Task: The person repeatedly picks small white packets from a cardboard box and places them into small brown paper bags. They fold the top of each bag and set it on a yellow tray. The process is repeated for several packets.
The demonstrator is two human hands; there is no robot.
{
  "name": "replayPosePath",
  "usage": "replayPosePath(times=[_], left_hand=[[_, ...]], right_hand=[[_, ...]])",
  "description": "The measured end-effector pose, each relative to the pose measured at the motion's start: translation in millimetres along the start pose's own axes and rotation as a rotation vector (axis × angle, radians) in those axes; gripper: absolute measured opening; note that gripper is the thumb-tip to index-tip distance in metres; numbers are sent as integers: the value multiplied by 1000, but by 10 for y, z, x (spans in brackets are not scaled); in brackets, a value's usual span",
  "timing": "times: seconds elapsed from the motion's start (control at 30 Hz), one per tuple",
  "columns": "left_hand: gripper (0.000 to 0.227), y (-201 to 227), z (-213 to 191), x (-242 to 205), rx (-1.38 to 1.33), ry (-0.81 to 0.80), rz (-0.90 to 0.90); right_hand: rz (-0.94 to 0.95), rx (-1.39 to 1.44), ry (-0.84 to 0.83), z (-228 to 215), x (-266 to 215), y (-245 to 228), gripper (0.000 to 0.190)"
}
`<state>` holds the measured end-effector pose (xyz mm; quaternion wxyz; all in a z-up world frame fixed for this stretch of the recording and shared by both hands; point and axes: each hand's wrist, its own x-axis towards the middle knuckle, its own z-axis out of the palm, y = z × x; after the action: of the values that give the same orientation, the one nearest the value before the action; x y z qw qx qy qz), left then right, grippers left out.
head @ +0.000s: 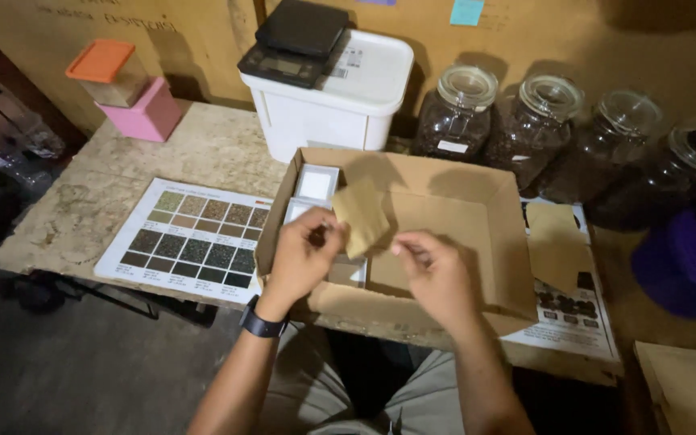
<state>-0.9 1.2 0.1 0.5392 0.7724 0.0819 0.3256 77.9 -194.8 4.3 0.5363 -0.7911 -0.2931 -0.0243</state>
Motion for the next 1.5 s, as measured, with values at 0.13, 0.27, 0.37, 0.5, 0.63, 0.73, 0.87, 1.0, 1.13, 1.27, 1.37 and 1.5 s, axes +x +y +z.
replayPosePath(times=[0.13, 0.27, 0.37, 0.5, 0.63, 0.73, 0.87, 1.0, 1.13, 1.27, 1.37, 1.5], left_hand=[[9, -1, -29, -46, -118, -109, 35], [7, -6, -134, -35, -254, -229, 13], [6, -22, -186, -18, -299, -274, -13], [7, -22, -177, -16, -342, -329, -39], [7, -50, -168, -7, -343, -349, -23], [6, -44, -167, -29, -321, -338, 2], [10, 8, -140, -83, -239, -264, 77], [15, 53, -84, -152, -75, -136, 172], [12, 228, 10, -232, -44, -9, 168], [9, 321, 112, -302, -53, 123, 145], [6, 381, 142, -317, -67, 174, 128], [6, 420, 206, -384, -127, 236, 84]], right_hand=[[-7, 67, -34, 360, -55, -88, 28], [149, 370, -126, 559, -61, 24, 36], [167, 511, -146, 577, -61, 33, 36], [150, 540, -154, 523, -93, 100, 32], [182, 528, -160, 508, -109, 90, 31], [172, 518, -174, 510, -114, 80, 28], [128, 356, -93, 553, -164, 45, 23], [-355, -114, 281, 558, -169, -173, 18], [-671, -289, 448, 563, -140, -219, 21], [-781, -319, 417, 542, -179, -348, 20], [-766, -298, 393, 523, -212, -350, 16], [-723, -365, 418, 592, -280, -56, 34]])
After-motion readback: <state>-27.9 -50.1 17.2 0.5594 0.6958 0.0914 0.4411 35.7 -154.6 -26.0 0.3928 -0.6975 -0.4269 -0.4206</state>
